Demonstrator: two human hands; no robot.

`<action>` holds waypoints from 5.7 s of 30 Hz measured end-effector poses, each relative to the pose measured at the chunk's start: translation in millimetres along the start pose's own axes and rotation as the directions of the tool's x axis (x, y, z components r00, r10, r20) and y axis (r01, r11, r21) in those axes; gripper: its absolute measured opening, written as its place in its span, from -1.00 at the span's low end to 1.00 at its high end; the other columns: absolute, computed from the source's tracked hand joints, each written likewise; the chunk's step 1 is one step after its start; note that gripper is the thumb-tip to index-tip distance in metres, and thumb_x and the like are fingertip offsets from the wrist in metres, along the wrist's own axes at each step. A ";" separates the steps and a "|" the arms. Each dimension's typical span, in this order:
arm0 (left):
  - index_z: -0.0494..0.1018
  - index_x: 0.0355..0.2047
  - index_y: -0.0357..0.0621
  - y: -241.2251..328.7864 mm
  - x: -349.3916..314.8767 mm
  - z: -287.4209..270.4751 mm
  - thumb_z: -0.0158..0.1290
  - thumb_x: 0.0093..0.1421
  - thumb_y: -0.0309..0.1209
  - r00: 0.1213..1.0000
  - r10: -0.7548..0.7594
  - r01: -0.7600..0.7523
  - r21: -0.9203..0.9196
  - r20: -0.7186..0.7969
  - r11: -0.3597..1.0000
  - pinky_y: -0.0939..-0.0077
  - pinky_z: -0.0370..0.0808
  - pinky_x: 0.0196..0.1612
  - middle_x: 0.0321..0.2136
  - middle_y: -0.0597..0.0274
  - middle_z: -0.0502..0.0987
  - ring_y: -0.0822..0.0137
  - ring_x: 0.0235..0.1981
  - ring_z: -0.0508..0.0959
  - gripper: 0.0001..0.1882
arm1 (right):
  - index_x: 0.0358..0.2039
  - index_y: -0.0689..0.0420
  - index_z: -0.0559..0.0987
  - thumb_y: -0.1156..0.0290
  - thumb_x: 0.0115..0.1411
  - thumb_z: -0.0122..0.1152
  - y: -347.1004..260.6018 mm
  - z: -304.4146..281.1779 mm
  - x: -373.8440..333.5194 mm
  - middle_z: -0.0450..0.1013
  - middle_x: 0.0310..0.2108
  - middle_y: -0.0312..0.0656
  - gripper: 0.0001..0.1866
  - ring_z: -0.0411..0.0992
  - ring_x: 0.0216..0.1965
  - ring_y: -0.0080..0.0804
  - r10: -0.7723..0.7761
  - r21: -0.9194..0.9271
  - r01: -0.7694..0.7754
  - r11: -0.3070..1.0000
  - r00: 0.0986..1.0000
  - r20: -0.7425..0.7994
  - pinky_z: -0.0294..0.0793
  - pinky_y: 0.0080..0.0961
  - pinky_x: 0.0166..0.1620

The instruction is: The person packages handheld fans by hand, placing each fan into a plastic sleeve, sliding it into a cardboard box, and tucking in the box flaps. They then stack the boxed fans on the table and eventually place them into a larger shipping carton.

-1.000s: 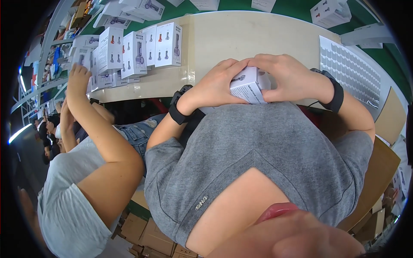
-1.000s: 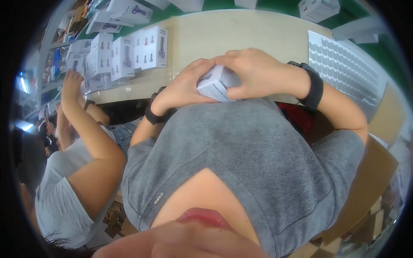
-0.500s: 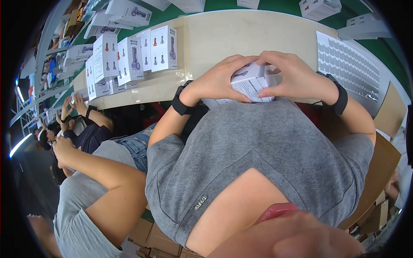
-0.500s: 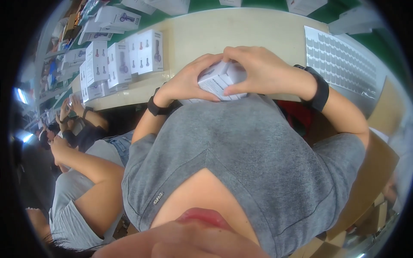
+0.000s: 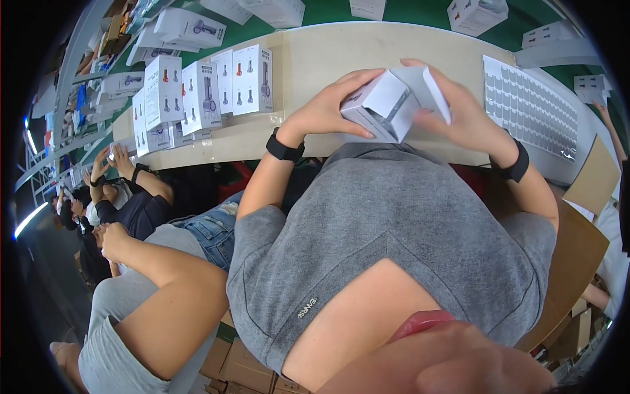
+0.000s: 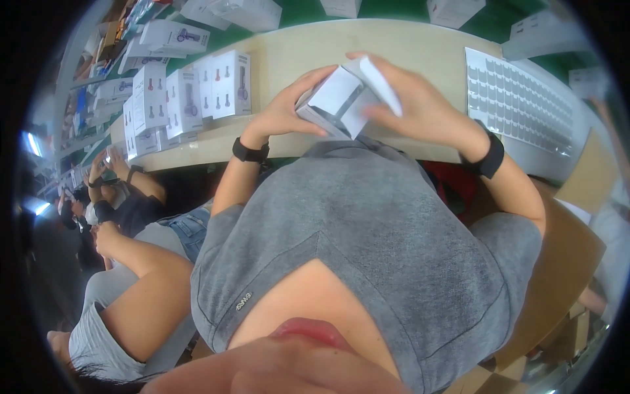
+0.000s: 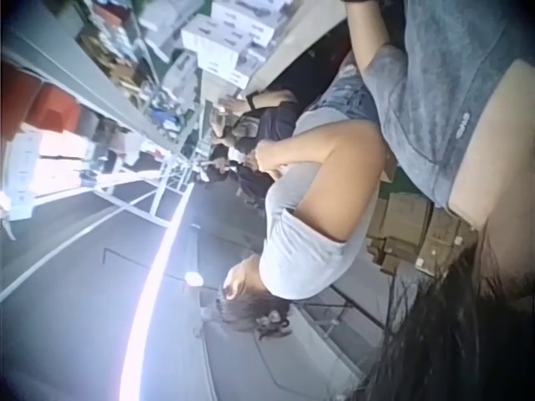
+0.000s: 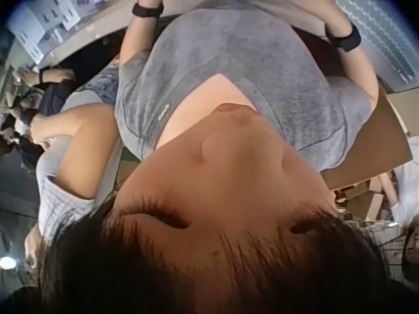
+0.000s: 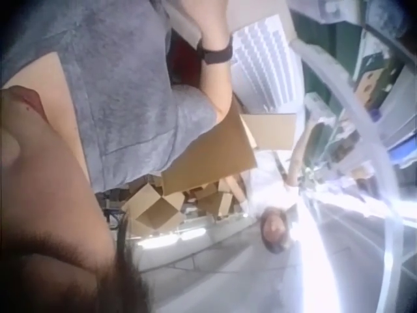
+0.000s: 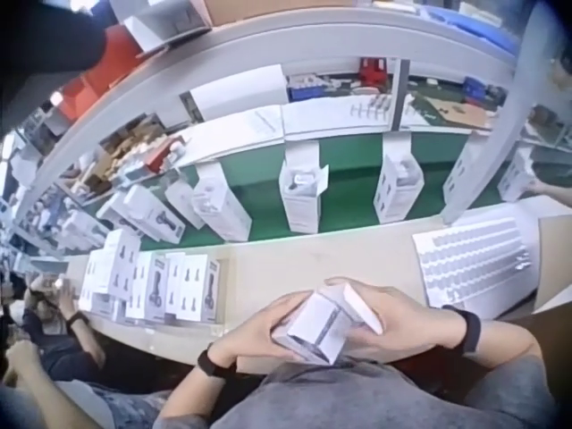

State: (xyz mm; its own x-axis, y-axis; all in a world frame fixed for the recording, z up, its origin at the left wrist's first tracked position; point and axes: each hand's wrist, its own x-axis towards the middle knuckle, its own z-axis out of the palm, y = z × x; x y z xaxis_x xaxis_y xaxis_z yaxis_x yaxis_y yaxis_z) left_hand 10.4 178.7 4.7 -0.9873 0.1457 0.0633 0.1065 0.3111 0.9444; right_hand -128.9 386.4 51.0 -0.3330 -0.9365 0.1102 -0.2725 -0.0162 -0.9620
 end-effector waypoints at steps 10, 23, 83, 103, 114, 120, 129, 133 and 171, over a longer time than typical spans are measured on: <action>0.29 -0.06 -0.21 -1.3 10.9 14.2 0.03 0.09 -0.26 0.922 -0.137 0.231 0.232 -0.362 0.945 0.30 0.42 -0.28 -0.38 -0.11 0.48 -0.05 -0.35 0.50 -0.56 | -0.11 0.24 0.38 0.35 0.03 0.22 39.0 -4.4 38.6 0.43 -0.32 -0.17 -0.57 0.43 -0.30 -0.39 -0.228 -0.293 0.058 0.954 0.775 -0.589 0.45 -0.54 -0.30; 0.44 -0.36 -0.25 -14.0 11.5 8.3 -0.05 0.13 -0.32 0.867 0.044 0.233 0.481 -0.497 0.845 0.27 0.41 -0.35 -0.51 -0.04 0.48 0.00 -0.43 0.49 -0.78 | -0.36 0.27 0.46 0.41 -0.15 0.29 52.7 15.2 -29.6 0.39 -0.18 -0.05 -0.67 0.36 -0.09 -0.07 -0.483 -0.746 0.430 0.508 0.860 0.166 0.41 -0.28 -0.10; 0.46 -0.20 -0.02 4.2 48.3 32.2 0.23 -0.22 -0.27 0.955 0.270 -0.142 0.617 -0.120 0.774 0.34 0.15 -0.15 -0.38 0.37 0.53 0.26 -0.25 0.35 -0.52 | -0.41 0.16 0.44 0.44 -0.12 0.13 34.9 -15.6 -16.1 0.33 -0.53 -0.14 -0.80 0.35 -0.37 -0.19 -0.208 -0.777 0.267 0.569 0.962 0.178 0.37 -0.35 -0.41; 0.36 -0.09 -0.04 62.8 38.7 62.6 0.14 -0.14 -0.23 0.850 0.511 -0.287 0.702 -0.128 0.652 0.10 0.12 0.08 -0.38 0.35 0.50 0.25 -0.19 0.37 -0.46 | -0.24 0.23 0.49 0.43 -0.23 0.37 8.9 -13.4 -74.3 0.35 -0.57 -0.18 -0.55 0.35 -0.54 -0.37 -0.193 -0.679 0.016 0.734 0.964 -0.185 0.32 -0.54 -0.46; 0.23 0.03 -0.13 54.4 48.6 54.9 0.23 -0.21 -0.12 0.843 0.484 -0.387 0.359 -0.234 0.849 0.21 0.21 0.04 -0.06 0.13 0.33 0.11 -0.14 0.35 -0.22 | -0.24 0.26 0.50 0.51 -0.27 0.37 -7.7 -9.6 -74.8 0.31 -0.56 -0.22 -0.52 0.30 -0.53 -0.44 -0.201 -0.605 -0.070 0.793 0.908 -0.368 0.29 -0.60 -0.43; 0.17 0.05 -0.19 11.5 50.9 69.9 0.26 -0.27 -0.02 0.904 0.315 -0.248 0.245 -0.290 0.937 0.21 0.22 -0.01 -0.10 0.02 0.33 0.03 -0.10 0.33 -0.09 | -0.24 0.30 0.49 0.57 -0.26 0.32 -42.4 -13.5 -21.7 0.34 -0.44 -0.14 -0.55 0.34 -0.42 -0.38 -0.232 -0.655 0.069 0.753 0.959 -0.165 0.33 -0.59 -0.36; 0.15 0.06 -0.18 -11.0 47.3 40.9 0.24 -0.25 0.00 0.881 0.319 -0.187 0.362 -0.348 0.913 0.24 0.22 -0.04 -0.16 0.01 0.35 0.03 -0.11 0.35 -0.09 | -0.32 0.29 0.51 0.50 -0.16 0.31 -61.9 2.5 -8.5 0.41 -0.19 -0.07 -0.67 0.39 -0.28 -0.41 -0.337 -0.718 0.149 0.680 0.933 -0.125 0.37 -0.65 -0.34; 0.14 0.08 -0.19 -5.1 52.2 46.1 0.25 -0.25 -0.04 0.896 0.332 -0.228 0.334 -0.296 0.915 0.24 0.22 -0.04 -0.16 0.00 0.35 0.02 -0.11 0.35 -0.08 | -0.23 0.35 0.47 0.53 -0.14 0.23 -48.5 -49.3 -11.3 0.40 -0.16 -0.09 -0.61 0.36 -0.13 -0.35 0.028 -0.276 -0.154 0.949 0.910 -0.413 0.34 -0.46 -0.09; 0.00 0.04 -0.38 30.4 78.2 42.1 0.36 -0.26 -0.22 0.784 0.143 -0.080 0.130 -0.603 0.988 0.33 0.29 -0.03 -0.10 -0.01 0.21 0.16 -0.06 0.30 -0.02 | -0.15 0.30 0.42 0.53 0.09 0.12 -11.2 -78.3 -106.6 0.41 -0.29 -0.28 -0.71 0.35 -0.29 -0.62 0.094 0.025 -0.165 0.986 0.426 -0.900 0.34 -0.69 -0.26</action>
State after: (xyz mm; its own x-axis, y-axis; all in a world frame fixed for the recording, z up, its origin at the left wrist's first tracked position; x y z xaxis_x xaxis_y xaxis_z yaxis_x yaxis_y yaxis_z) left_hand -58.6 239.1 24.8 -0.8304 -0.4078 0.3796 0.1999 0.4180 0.8862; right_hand -161.1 513.9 69.6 -0.9798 -0.0851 0.1809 -0.1909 0.1297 -0.9730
